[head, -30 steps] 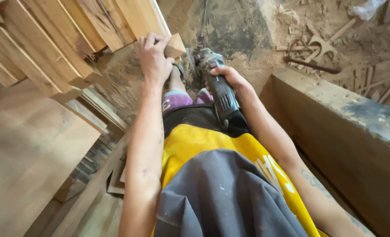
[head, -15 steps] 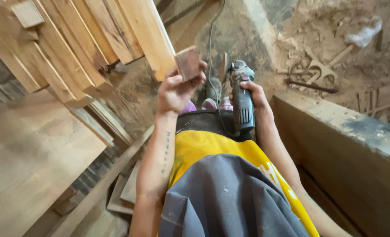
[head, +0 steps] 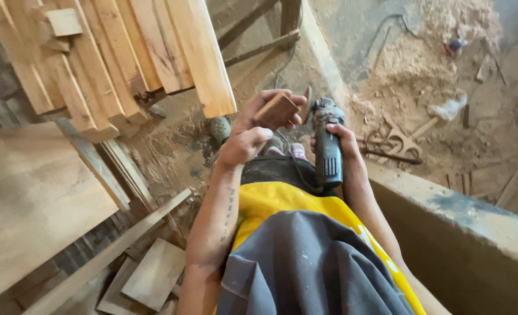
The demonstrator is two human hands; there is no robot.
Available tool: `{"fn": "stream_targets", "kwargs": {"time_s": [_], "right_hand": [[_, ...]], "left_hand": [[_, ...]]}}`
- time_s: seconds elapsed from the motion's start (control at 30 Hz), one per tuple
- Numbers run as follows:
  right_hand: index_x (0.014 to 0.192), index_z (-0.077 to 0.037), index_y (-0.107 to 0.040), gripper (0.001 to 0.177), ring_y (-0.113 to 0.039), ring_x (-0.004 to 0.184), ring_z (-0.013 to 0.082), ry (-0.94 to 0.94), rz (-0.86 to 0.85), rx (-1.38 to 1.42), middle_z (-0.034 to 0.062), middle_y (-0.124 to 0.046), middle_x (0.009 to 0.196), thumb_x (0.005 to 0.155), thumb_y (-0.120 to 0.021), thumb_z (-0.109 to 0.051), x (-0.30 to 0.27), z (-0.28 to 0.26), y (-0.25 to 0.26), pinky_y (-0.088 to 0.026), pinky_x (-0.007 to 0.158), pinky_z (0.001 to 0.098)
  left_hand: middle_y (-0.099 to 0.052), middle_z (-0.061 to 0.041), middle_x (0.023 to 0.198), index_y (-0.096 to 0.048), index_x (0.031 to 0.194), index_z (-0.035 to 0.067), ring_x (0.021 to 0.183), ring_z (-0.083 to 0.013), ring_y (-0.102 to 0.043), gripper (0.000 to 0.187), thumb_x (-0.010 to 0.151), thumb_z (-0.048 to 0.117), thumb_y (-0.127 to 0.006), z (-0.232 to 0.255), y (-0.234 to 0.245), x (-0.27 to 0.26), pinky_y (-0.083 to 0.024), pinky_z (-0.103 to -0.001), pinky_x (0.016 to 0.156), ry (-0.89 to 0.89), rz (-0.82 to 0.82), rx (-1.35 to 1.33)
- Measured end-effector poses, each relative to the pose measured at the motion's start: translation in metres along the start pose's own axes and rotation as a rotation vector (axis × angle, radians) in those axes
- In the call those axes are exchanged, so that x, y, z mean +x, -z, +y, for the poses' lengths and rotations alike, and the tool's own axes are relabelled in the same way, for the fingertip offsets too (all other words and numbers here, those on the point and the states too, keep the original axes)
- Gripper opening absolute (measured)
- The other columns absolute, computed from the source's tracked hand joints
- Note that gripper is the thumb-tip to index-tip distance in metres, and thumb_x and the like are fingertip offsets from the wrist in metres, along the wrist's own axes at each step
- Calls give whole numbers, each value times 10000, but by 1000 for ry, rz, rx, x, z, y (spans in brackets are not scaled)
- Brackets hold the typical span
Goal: The person sands small wooden blocks using an angle grinder with a sanding disc while holding the blocks by hand. They rotate each block to sand multiple faces and edges while sitting at floor level.
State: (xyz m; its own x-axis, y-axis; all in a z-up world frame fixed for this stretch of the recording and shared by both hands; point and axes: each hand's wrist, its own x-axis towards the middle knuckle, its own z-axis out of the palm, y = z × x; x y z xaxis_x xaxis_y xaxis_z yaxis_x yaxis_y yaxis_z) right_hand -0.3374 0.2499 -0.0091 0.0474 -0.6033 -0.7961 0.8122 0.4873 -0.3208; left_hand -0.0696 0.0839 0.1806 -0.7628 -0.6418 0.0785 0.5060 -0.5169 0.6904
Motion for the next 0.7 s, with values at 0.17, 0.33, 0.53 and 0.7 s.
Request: {"fn": "stream_targets", "kwargs": {"time_s": [0.17, 0.33, 0.53, 0.7], "right_hand": [[1235, 93, -551, 533, -719, 818, 361, 64, -79, 23, 258, -690, 985, 867, -621, -287, 3, 2, 6, -618, 768, 454], [1229, 92, -562, 524, -715, 813, 348, 47, -60, 89, 254, -693, 980, 884, -628, -296, 1, 14, 6, -615, 767, 444], [1204, 123, -568, 546, -714, 814, 369, 101, 18, 113, 271, -699, 979, 872, -629, -307, 11, 31, -2, -611, 775, 461], [1270, 81, -550, 576, -710, 794, 383, 151, 96, 101, 280, -698, 982, 858, -621, -315, 36, 53, -25, -603, 770, 484]], "left_hand": [[-596, -314, 1371, -390, 1509, 35, 1121, -356, -705, 581, 942, -2, -514, -5, 4, -1, -566, -465, 997, 43, 154, -262], [-680, -298, 1242, -513, 1432, -14, 989, -346, -726, 363, 1118, 168, -496, -16, 39, -2, -570, -443, 898, -73, 54, -640], [-724, -277, 1118, -553, 1343, 11, 915, -303, -722, 349, 1110, 265, -501, -16, 89, 6, -562, -428, 817, 77, 218, -873], [-747, -222, 945, -700, 1065, 26, 813, -319, -734, 323, 885, 293, -672, -27, 178, 15, -590, -465, 751, 386, 321, 778]]}}
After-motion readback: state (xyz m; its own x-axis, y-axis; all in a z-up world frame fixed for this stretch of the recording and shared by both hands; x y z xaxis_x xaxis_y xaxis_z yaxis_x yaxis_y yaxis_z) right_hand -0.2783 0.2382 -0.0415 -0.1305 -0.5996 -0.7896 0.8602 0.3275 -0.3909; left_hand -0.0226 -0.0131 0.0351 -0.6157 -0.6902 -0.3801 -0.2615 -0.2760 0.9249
